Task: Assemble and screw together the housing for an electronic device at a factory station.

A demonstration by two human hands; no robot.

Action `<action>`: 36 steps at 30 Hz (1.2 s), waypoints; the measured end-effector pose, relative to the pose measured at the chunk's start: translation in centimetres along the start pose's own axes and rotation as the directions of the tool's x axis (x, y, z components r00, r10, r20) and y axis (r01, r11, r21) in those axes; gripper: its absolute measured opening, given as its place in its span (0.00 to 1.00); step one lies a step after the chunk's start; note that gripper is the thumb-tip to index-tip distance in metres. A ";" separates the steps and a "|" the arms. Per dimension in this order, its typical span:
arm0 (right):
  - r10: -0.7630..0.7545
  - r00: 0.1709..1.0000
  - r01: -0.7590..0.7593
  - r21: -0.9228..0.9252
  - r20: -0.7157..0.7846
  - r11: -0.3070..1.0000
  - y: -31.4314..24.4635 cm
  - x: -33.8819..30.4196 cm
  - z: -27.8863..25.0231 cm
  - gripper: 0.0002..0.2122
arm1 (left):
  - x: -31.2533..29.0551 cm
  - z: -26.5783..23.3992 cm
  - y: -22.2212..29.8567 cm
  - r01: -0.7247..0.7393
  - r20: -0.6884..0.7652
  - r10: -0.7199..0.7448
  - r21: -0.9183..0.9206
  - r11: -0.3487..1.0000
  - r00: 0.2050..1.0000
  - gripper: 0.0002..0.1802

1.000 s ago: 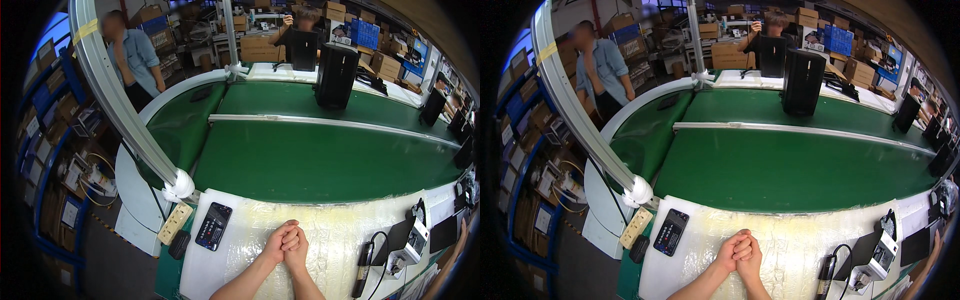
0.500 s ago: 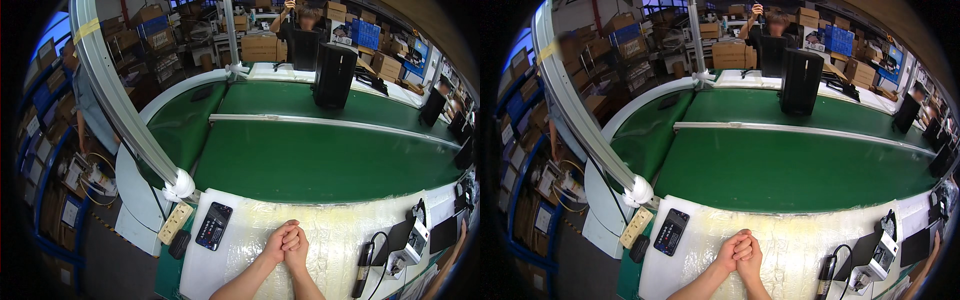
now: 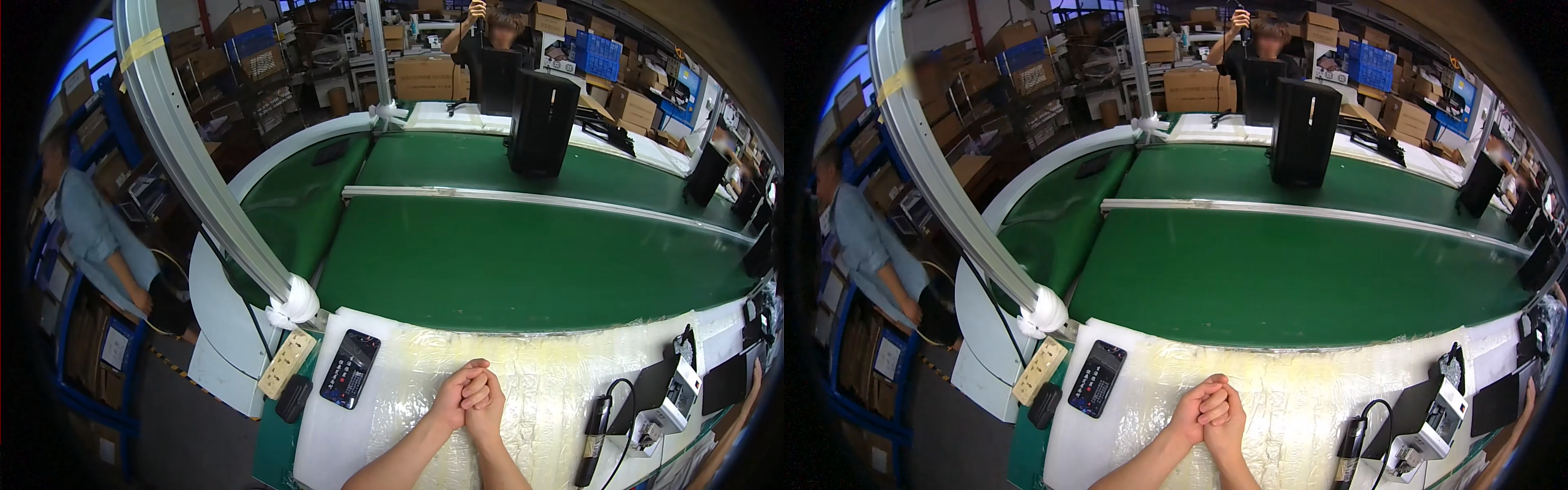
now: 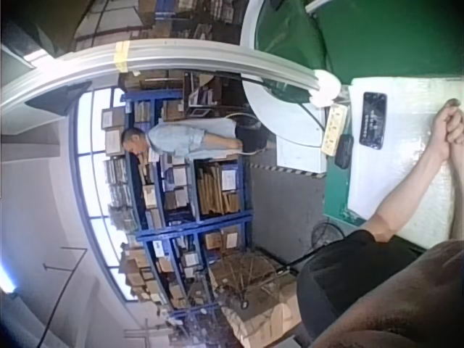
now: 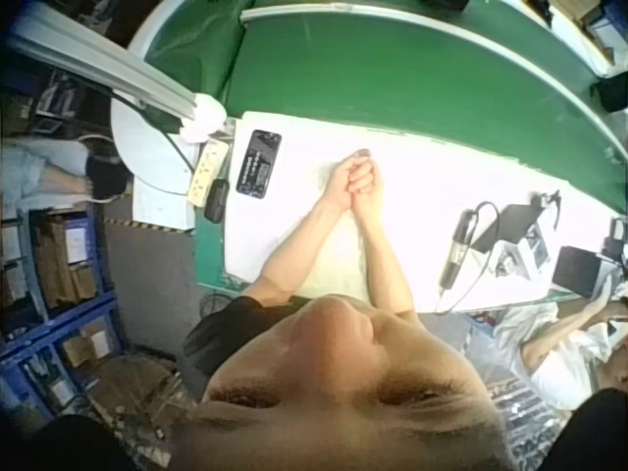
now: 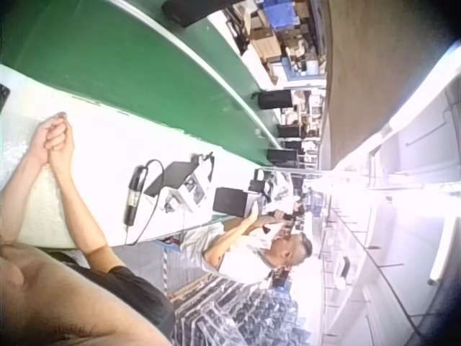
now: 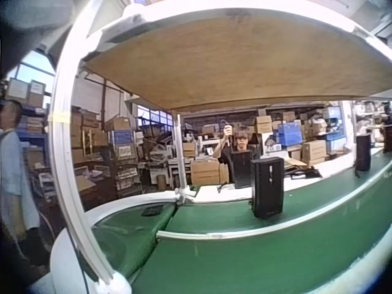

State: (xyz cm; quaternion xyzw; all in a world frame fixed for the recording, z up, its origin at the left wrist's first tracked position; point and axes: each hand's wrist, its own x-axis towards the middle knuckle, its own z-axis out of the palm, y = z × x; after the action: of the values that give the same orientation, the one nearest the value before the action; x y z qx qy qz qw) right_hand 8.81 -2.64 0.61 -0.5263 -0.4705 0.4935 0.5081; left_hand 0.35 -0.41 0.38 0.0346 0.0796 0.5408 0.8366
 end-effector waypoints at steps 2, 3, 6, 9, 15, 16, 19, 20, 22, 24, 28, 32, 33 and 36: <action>0.000 1.000 0.000 0.003 -0.002 1.000 -0.2 0.0 0.0 0.17 | 0.0 0.0 0.0 -0.001 -0.002 0.001 0.001 1.000 1.000 0.13; 0.000 1.000 0.000 0.007 0.000 1.000 -0.3 0.0 0.1 0.17 | 0.0 0.0 0.0 0.000 -0.003 0.000 -0.001 1.000 1.000 0.13; 0.000 1.000 0.000 0.020 0.002 1.000 -0.5 0.0 0.1 0.17 | 0.0 -0.2 -0.1 0.001 -0.004 -0.001 -0.007 1.000 1.000 0.13; -0.006 1.000 0.006 0.028 0.001 1.000 -0.4 0.0 0.1 0.17 | 0.1 -0.2 -0.1 0.001 -0.006 -0.001 -0.011 1.000 1.000 0.13; -0.018 1.000 0.018 0.009 -0.007 1.000 -0.3 0.0 0.1 0.17 | 0.1 -0.3 -0.1 0.002 0.004 -0.002 -0.013 1.000 1.000 0.13; -0.022 1.000 0.022 0.002 -0.011 1.000 -0.2 0.0 0.1 0.17 | 0.1 -0.2 -0.1 0.003 0.005 -0.003 -0.012 1.000 1.000 0.13; -0.014 1.000 0.014 -0.006 -0.006 1.000 -0.3 0.0 0.1 0.17 | 0.1 -0.2 0.0 0.004 0.008 -0.004 -0.012 1.000 1.000 0.13; -0.012 1.000 0.012 -0.008 -0.006 1.000 -0.2 0.0 0.1 0.17 | 0.1 -0.2 0.0 0.004 0.010 -0.004 -0.013 1.000 1.000 0.13; -0.008 1.000 0.008 -0.011 -0.006 1.000 -0.2 0.0 0.1 0.17 | 0.1 -0.3 -0.1 0.003 0.008 -0.003 -0.011 1.000 1.000 0.13; -0.005 1.000 0.005 0.008 -0.008 1.000 -0.2 0.0 0.1 0.17 | 0.1 -0.3 -0.1 0.000 0.007 0.000 -0.008 1.000 1.000 0.13; -0.011 1.000 0.011 0.006 -0.007 1.000 -0.1 0.0 0.1 0.17 | 0.1 -0.1 -0.1 -0.006 -0.001 0.006 0.002 1.000 1.000 0.13; -0.012 1.000 0.012 0.006 -0.010 1.000 0.0 0.0 0.1 0.17 | 0.1 0.0 0.0 -0.005 -0.003 0.005 0.010 1.000 1.000 0.13; -0.011 1.000 0.011 0.003 -0.010 1.000 0.0 0.0 0.1 0.17 | 0.1 0.0 0.0 -0.005 -0.007 0.005 0.008 1.000 1.000 0.13; -0.011 1.000 0.011 -0.001 -0.010 1.000 -0.2 0.0 0.1 0.17 | 0.0 0.1 0.0 -0.005 -0.018 0.006 0.006 1.000 1.000 0.13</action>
State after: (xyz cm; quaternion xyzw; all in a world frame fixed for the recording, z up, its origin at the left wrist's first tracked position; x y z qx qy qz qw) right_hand 8.70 -2.63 0.85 -0.5262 -0.4712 0.4878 0.5129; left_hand 0.39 -0.42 0.50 0.0323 0.0885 0.5432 0.8343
